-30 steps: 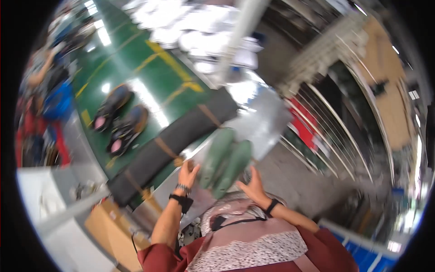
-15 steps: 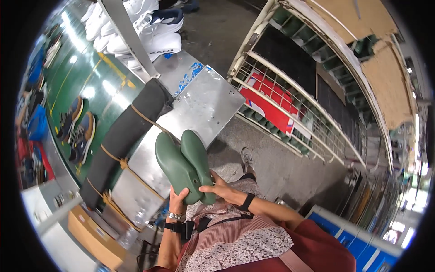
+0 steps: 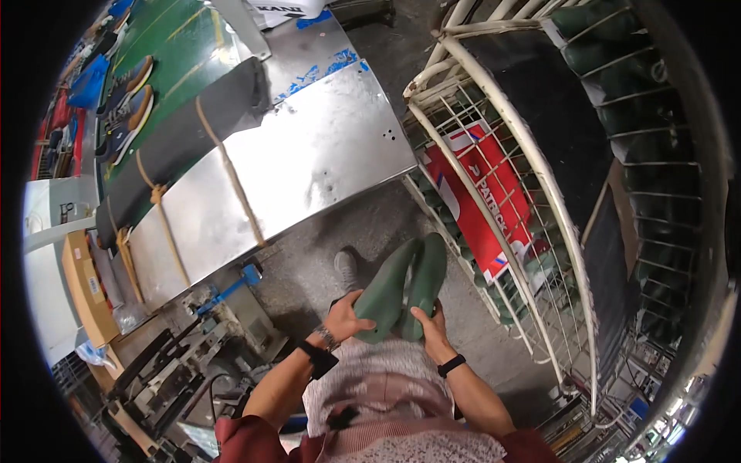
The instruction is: Placing shoe uppers onto shoe lasts and coordinating assembly steps at a workstation.
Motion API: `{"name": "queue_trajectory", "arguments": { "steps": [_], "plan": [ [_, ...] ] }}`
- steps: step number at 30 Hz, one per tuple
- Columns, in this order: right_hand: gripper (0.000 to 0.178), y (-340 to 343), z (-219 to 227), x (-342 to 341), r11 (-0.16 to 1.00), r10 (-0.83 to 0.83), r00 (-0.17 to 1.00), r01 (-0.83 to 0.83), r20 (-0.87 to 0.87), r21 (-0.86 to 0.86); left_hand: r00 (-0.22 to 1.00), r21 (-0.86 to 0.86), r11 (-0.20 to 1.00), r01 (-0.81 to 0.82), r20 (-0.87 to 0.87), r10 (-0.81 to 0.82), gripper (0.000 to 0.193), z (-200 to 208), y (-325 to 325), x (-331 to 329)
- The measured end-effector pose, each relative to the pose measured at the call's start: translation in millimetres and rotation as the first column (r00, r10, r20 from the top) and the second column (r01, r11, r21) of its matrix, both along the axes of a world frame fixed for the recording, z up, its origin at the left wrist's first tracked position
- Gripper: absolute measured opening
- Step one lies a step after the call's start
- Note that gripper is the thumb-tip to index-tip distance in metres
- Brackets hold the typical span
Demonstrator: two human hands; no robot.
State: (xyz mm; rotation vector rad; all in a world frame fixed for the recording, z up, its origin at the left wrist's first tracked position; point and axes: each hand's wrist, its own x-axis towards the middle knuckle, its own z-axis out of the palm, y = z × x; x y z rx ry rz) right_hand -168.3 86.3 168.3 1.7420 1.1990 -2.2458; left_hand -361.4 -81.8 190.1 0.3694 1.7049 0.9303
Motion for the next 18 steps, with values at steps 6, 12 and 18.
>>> {"name": "queue_trajectory", "arguments": {
  "steps": [6, 12, 18],
  "plan": [
    [0.092, 78.9, -117.7, 6.3, 0.946, -0.256, 0.965, 0.263, -0.063, 0.189, 0.965, 0.131, 0.98, 0.149, -0.236, -0.115, 0.084, -140.3, 114.8, -28.7],
    [0.083, 138.0, -185.2, -58.3, 0.877, -0.233, 0.969, 0.245, -0.082, 0.413, 0.893, 0.051, 0.942, 0.331, -0.339, -0.295, 0.087, -196.8, 203.1, -72.7],
    [0.052, 174.5, -226.0, -89.4, 0.803, -0.19, 0.966, 0.255, -0.174, 0.539, 0.891, 0.359, 0.932, -0.056, -0.403, 0.209, 0.077, -249.7, 274.6, -80.1]
  ]
}}
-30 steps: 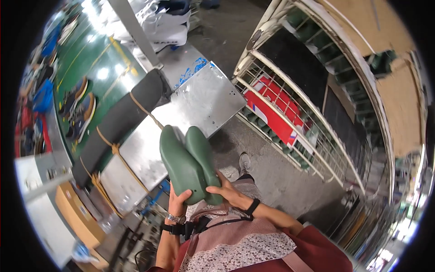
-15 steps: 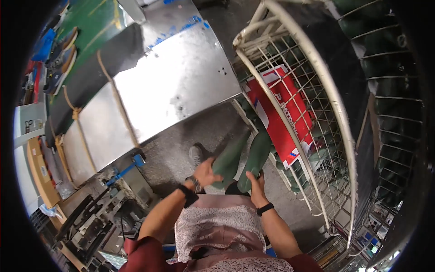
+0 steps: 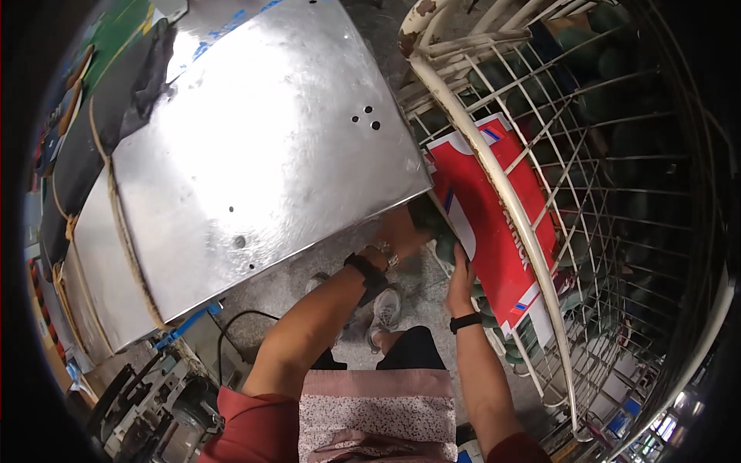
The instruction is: Placing shoe uppers onto shoe lasts and coordinating assembly steps at a workstation.
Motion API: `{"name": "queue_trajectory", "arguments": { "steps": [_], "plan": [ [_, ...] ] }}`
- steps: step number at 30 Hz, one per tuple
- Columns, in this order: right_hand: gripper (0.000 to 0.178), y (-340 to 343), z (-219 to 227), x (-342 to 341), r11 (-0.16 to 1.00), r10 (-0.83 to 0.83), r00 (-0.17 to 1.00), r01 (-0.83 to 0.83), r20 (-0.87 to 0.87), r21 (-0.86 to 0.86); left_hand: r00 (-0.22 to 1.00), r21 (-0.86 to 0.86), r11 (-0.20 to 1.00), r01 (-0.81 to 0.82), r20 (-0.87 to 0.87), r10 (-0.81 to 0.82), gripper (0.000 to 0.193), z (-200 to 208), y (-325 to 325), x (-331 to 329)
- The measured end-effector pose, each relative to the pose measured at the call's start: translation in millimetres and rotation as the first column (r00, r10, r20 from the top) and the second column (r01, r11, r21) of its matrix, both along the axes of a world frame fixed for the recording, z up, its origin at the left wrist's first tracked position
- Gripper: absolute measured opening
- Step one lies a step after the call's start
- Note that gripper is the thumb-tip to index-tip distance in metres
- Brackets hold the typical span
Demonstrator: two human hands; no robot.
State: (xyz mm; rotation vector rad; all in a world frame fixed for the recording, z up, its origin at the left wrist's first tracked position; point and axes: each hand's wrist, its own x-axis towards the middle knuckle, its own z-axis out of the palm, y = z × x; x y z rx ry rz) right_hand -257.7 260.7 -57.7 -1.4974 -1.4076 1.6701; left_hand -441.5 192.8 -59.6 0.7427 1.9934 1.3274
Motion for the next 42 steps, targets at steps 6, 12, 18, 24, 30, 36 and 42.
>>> {"name": "queue_trajectory", "arguments": {
  "steps": [6, 12, 18, 24, 30, 36, 42],
  "plan": [
    [0.045, 18.6, -63.0, 6.1, 0.969, 0.102, 0.988, -0.125, 0.119, 0.211, 0.962, -0.134, 0.99, 0.043, -0.264, -0.077, 0.049, -44.2, 46.4, 14.7],
    [0.053, 39.1, -78.9, 16.6, 0.955, 0.169, 0.913, -0.244, 0.37, 0.166, 0.99, -0.288, 0.949, 0.131, -0.003, -0.138, 0.059, -58.2, 3.0, 30.6],
    [0.071, -87.9, 11.2, 45.0, 0.744, 0.492, 0.57, -0.668, 0.658, 0.023, 0.96, -0.42, 0.897, -0.14, 0.163, 0.226, 0.062, 88.5, -260.2, 104.3],
    [0.06, -232.9, 142.8, 65.4, -0.051, 0.94, -0.143, -0.957, 0.31, -0.285, 0.659, -0.619, 0.512, -0.595, -0.011, 0.752, 0.048, 244.0, -443.9, 233.5],
    [0.051, -253.1, 187.9, 41.0, -0.421, 0.896, -0.444, -0.845, -0.006, -0.331, -0.056, -0.618, -0.099, -0.78, -0.088, 0.994, 0.046, 289.0, -471.0, 467.0],
    [0.036, -207.3, 188.5, 18.1, -0.582, 0.719, -0.656, -0.749, 0.231, -0.317, -0.373, -0.925, -0.101, -0.367, 0.047, 0.927, 0.041, 265.0, -405.0, 704.8],
    [0.029, -236.6, 180.2, 32.3, -0.498, 0.689, -0.676, -0.704, 0.263, -0.506, -0.568, -0.942, 0.037, -0.333, 0.232, 0.79, 0.044, 255.7, -374.1, 794.8]
  ]
}}
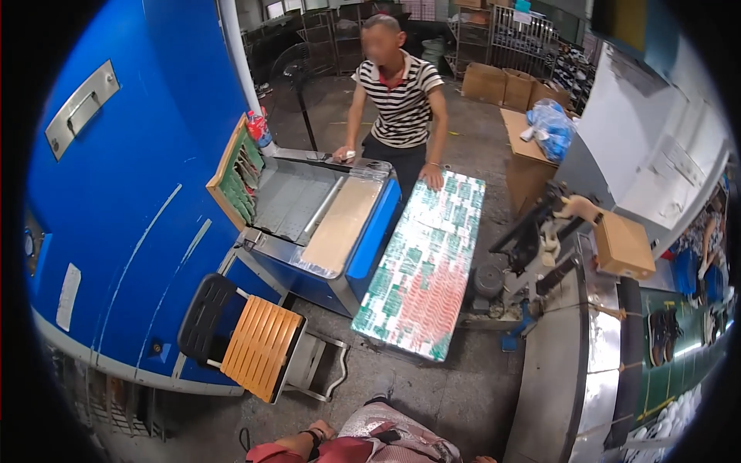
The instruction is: Placing shoe uppers onto shoe lasts and coordinating assembly steps at a workstation.
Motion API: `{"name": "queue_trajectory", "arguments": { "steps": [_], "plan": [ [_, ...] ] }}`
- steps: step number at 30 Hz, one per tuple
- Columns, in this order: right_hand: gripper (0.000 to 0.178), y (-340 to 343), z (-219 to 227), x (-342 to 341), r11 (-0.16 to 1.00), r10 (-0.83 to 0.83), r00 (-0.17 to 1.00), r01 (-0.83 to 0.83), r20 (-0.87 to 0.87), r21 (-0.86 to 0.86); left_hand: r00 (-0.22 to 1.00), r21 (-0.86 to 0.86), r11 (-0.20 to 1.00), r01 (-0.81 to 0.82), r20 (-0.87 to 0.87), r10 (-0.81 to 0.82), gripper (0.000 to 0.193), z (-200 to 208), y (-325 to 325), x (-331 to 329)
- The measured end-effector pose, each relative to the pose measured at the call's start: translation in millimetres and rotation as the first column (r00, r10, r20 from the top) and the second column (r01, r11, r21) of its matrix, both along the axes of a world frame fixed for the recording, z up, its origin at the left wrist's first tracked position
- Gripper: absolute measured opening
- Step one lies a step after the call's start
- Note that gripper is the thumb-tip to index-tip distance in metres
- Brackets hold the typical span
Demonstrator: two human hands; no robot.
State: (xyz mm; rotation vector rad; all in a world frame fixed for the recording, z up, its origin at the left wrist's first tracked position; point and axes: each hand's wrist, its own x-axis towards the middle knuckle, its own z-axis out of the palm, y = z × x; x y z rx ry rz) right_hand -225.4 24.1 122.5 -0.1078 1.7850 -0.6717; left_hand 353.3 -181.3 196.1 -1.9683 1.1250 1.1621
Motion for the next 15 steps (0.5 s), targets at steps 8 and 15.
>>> {"name": "queue_trajectory", "arguments": {
  "steps": [8, 15],
  "plan": [
    [0.091, -240.4, 132.6, 9.2, 0.929, 0.138, 0.748, -0.324, -0.649, -0.176, 0.897, -0.329, 0.901, -0.282, -0.425, 0.125, 0.024, -14.8, -201.1, 18.3],
    [0.08, -333.9, 346.6, -136.8, 0.849, -0.526, 0.245, 0.106, -0.814, -0.517, 0.647, -0.382, 0.798, -0.466, -0.762, 0.013, 0.005, 10.1, -321.3, -18.2]
  ]
}}
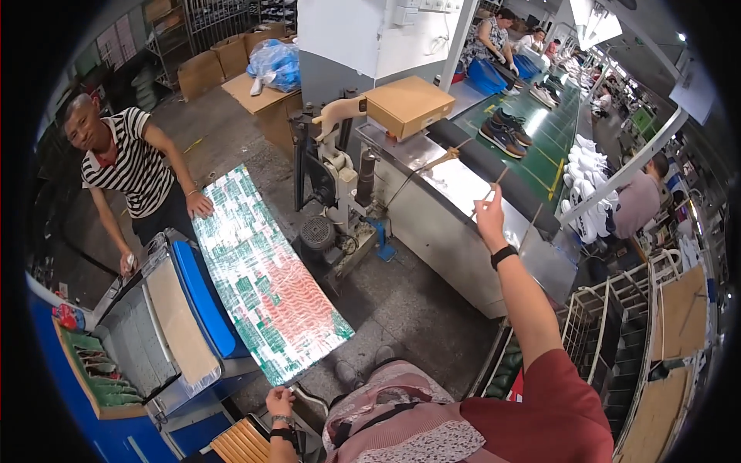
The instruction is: Placing shoe uppers onto shoe lasts and coordinating assembly steps at a workstation.
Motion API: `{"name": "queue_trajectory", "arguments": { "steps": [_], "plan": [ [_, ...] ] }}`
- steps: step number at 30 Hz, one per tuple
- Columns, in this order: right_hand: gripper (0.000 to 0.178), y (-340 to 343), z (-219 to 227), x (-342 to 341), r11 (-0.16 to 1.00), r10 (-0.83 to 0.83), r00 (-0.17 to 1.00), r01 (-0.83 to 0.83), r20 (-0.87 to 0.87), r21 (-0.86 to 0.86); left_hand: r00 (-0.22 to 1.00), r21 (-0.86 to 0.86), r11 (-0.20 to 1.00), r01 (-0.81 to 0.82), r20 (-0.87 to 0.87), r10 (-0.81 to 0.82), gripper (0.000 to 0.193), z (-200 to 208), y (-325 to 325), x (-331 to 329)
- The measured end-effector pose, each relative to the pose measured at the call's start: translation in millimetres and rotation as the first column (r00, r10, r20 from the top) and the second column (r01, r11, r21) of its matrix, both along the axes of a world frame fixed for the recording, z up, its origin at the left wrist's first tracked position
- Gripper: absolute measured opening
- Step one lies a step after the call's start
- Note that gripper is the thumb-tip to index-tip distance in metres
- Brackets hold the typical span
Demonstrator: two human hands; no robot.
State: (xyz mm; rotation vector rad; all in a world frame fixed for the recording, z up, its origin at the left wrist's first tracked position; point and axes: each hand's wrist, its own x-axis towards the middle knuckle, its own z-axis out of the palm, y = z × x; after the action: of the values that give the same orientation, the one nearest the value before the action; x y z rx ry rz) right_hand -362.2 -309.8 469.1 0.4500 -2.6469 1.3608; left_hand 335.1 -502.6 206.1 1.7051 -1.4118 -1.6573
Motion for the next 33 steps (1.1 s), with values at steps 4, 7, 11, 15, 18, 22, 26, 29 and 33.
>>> {"name": "queue_trajectory", "arguments": {
  "steps": [4, 7, 11, 15, 18, 22, 26, 29, 33],
  "plan": [
    [0.065, -12.6, -40.9, 19.6, 0.952, 0.301, 0.925, -0.307, -0.23, 0.007, 0.888, -0.215, 0.94, 0.265, 0.434, -0.151, 0.035, 56.4, 12.9, -10.5],
    [0.067, -6.2, -154.0, 86.5, 0.861, 0.508, 0.814, -0.474, 0.28, -0.184, 0.748, -0.397, 0.777, 0.488, 0.649, -0.139, 0.053, 100.2, 4.8, -7.1],
    [0.048, 86.0, -298.3, 242.2, 0.843, 0.33, 0.611, -0.533, 0.72, 0.067, 0.641, -0.433, 0.638, 0.637, 0.757, -0.125, 0.07, 144.9, -59.4, 5.4],
    [0.043, 218.9, -348.0, 375.1, 0.841, 0.115, 0.379, -0.53, 0.918, 0.114, 0.538, -0.383, 0.52, 0.763, 0.823, -0.183, 0.079, 162.6, -134.3, 3.3],
    [0.062, 251.1, -366.6, 430.0, 0.81, 0.058, 0.411, -0.552, 0.91, 0.198, 0.36, -0.267, 0.305, 0.914, 0.88, -0.311, 0.083, 153.5, -196.4, 6.6],
    [0.068, 221.8, -346.4, 487.8, 0.969, -0.05, 0.365, -0.208, 0.93, 0.134, 0.054, -0.055, 0.009, 0.998, 0.92, -0.387, 0.074, 132.0, -246.9, 24.0],
    [0.067, 141.5, -301.2, 531.8, 0.965, -0.035, 0.277, -0.241, 0.96, 0.105, 0.092, -0.136, -0.06, 0.989, 0.875, -0.475, 0.069, 124.6, -252.8, 26.3],
    [0.06, 93.2, -302.2, 565.8, 0.999, 0.023, 0.287, -0.029, 0.958, -0.016, 0.12, -0.164, -0.05, 0.985, 0.868, -0.481, 0.064, 124.1, -246.0, 23.5],
    [0.038, 84.8, -355.3, 620.6, 0.981, 0.071, 0.366, 0.145, 0.928, -0.132, 0.2, -0.254, -0.06, 0.965, 0.867, -0.455, 0.064, 109.5, -243.0, 27.2]
  ]
}}
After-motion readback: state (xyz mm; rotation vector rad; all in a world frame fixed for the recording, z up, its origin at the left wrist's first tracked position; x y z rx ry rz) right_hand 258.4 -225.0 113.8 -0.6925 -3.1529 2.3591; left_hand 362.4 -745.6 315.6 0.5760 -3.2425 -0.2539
